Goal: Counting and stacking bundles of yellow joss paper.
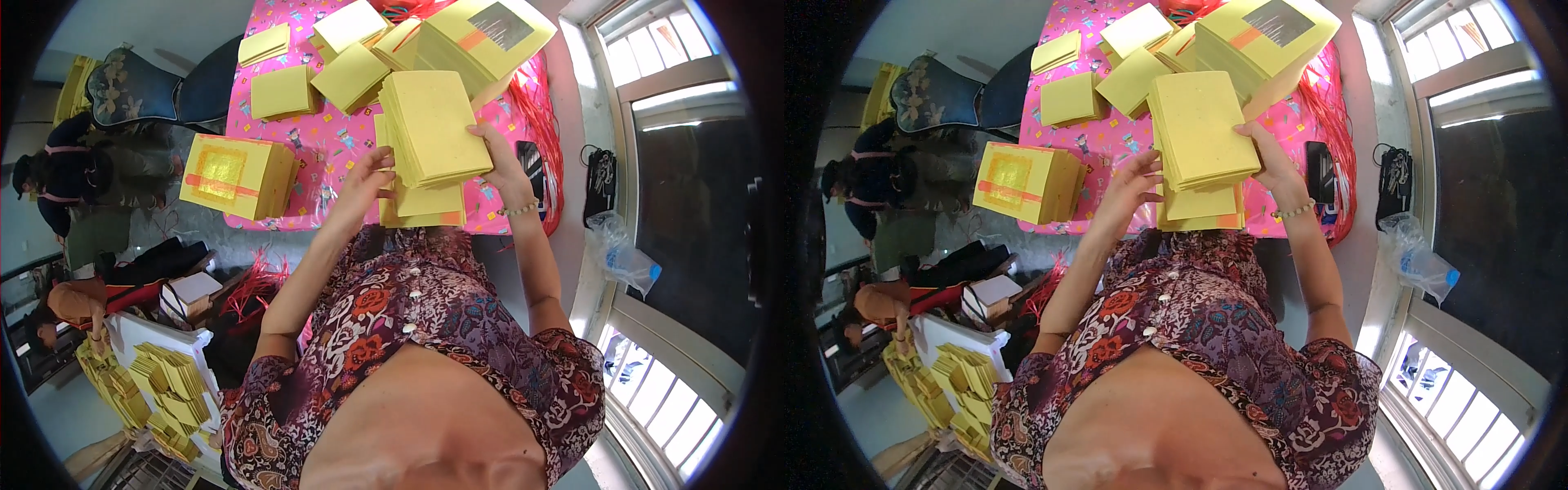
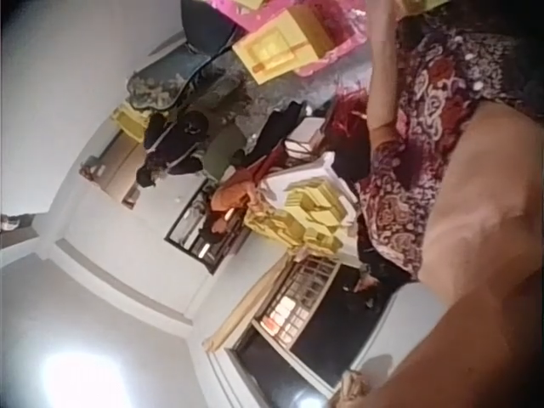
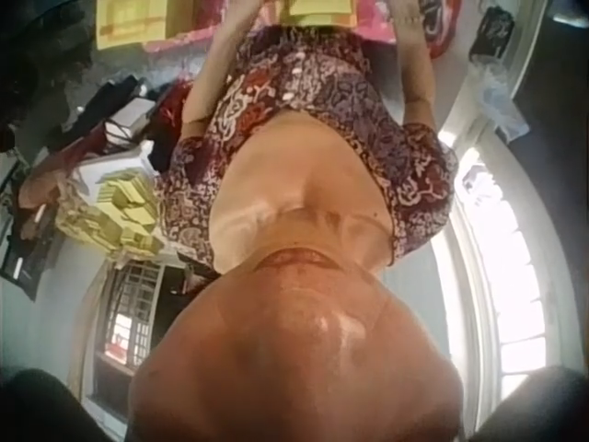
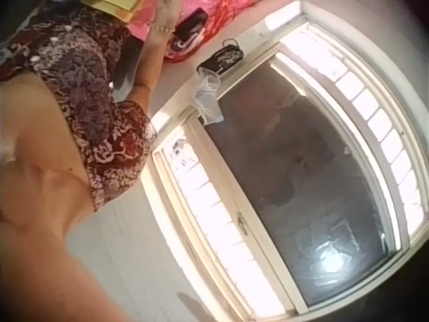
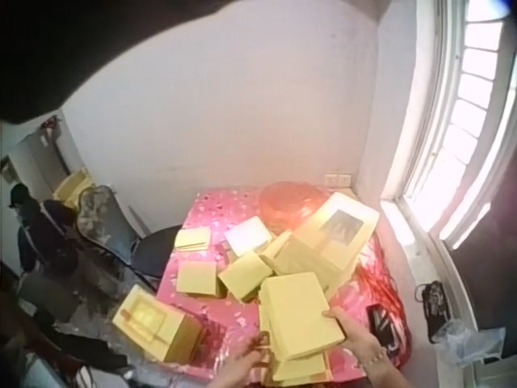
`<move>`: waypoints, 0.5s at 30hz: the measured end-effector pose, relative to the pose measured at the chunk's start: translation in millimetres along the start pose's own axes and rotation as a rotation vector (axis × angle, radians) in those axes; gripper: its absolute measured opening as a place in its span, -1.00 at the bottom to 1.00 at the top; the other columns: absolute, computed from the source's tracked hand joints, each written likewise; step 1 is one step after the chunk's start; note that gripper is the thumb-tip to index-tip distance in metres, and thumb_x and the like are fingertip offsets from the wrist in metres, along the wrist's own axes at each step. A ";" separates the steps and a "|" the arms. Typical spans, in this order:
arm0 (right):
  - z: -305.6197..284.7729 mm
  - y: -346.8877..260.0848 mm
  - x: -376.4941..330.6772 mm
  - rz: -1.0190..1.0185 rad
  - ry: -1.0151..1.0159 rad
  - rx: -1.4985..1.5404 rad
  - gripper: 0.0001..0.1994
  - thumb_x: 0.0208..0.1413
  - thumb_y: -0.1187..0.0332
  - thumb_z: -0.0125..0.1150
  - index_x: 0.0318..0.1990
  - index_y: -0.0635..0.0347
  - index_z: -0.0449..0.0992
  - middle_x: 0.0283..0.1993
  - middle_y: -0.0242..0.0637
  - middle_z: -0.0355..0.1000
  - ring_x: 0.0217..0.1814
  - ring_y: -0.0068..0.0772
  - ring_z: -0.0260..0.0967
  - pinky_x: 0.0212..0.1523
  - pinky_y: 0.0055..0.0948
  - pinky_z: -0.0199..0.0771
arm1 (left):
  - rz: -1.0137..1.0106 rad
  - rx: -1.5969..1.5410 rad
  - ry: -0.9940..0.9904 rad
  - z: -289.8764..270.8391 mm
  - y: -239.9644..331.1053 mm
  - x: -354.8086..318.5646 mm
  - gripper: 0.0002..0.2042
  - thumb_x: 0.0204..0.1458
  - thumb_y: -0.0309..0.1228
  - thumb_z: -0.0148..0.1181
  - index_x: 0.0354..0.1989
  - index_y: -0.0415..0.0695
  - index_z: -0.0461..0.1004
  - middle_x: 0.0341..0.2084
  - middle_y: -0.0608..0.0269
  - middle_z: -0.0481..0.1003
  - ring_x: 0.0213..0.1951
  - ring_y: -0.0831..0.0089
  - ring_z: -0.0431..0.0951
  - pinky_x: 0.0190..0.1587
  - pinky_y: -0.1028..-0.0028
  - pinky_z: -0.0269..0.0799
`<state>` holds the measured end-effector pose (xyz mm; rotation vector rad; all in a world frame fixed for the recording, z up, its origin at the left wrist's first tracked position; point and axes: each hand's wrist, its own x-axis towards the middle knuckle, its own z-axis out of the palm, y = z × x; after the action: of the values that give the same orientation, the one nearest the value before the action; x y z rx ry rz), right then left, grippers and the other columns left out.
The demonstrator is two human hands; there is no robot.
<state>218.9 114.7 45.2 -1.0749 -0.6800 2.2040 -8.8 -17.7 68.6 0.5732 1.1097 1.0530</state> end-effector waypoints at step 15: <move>0.3 11.3 -21.2 -0.069 -0.004 -0.026 -0.51 0.20 0.21 0.06 0.15 0.44 0.33 0.04 -0.13 0.46 0.04 -0.39 0.46 0.08 -0.42 0.45 | 0.315 0.950 0.094 9.1 -40.2 -12.0 0.09 -0.24 -0.33 0.38 0.45 -0.20 -0.25 0.05 -0.21 0.09 0.12 -0.10 0.19 0.19 0.13 0.25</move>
<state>226.1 92.1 48.8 -1.0444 -0.7388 2.1447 14.4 -44.6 44.6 1.4974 1.6273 0.7650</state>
